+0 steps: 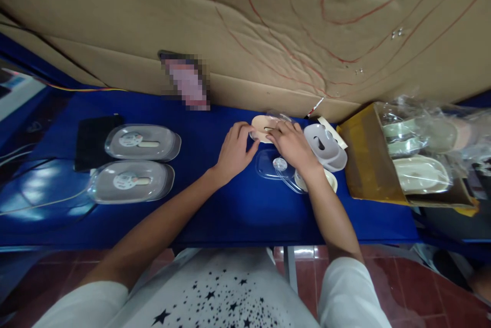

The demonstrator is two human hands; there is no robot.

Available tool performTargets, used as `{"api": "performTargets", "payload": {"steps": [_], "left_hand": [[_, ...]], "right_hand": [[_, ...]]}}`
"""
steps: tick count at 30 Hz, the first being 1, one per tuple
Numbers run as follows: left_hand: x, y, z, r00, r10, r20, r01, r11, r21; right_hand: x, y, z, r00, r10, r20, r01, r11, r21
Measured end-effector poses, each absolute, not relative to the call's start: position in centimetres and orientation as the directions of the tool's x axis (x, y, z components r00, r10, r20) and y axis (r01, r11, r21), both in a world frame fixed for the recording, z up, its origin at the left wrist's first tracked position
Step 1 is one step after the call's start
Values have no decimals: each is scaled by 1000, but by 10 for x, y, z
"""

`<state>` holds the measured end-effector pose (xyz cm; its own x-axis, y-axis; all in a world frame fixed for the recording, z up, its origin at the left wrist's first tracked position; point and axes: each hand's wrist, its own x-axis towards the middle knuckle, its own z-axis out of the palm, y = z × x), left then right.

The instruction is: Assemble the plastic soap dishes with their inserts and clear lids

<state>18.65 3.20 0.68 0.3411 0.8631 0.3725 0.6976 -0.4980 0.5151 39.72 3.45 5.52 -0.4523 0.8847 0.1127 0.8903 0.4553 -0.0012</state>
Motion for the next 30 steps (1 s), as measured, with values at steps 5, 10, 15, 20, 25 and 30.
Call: {"api": "performTargets", "payload": {"steps": [5, 10, 15, 20, 25, 30], "left_hand": [[188, 32, 3, 409, 845, 343, 623, -534, 571], [189, 29, 5, 417, 835, 360, 585, -549, 597], [191, 27, 3, 444, 817, 367, 597, -575, 559], [193, 25, -3, 510, 788, 344, 618, -614, 490], [193, 25, -8, 581, 750, 315, 602, -657, 454], [193, 22, 10, 617, 730, 292, 613, -680, 403]], "right_hand": [[412, 40, 60, -411, 896, 167, 906, 422, -35], [420, 42, 60, -306, 935, 178, 939, 327, -103], [422, 42, 58, -217, 959, 181, 951, 249, -182], [420, 42, 60, -175, 962, 210, 950, 221, -220], [431, 34, 82, -102, 940, 325, 973, 162, -162], [465, 33, 102, 38, 858, 513, 997, 2, -78]]}}
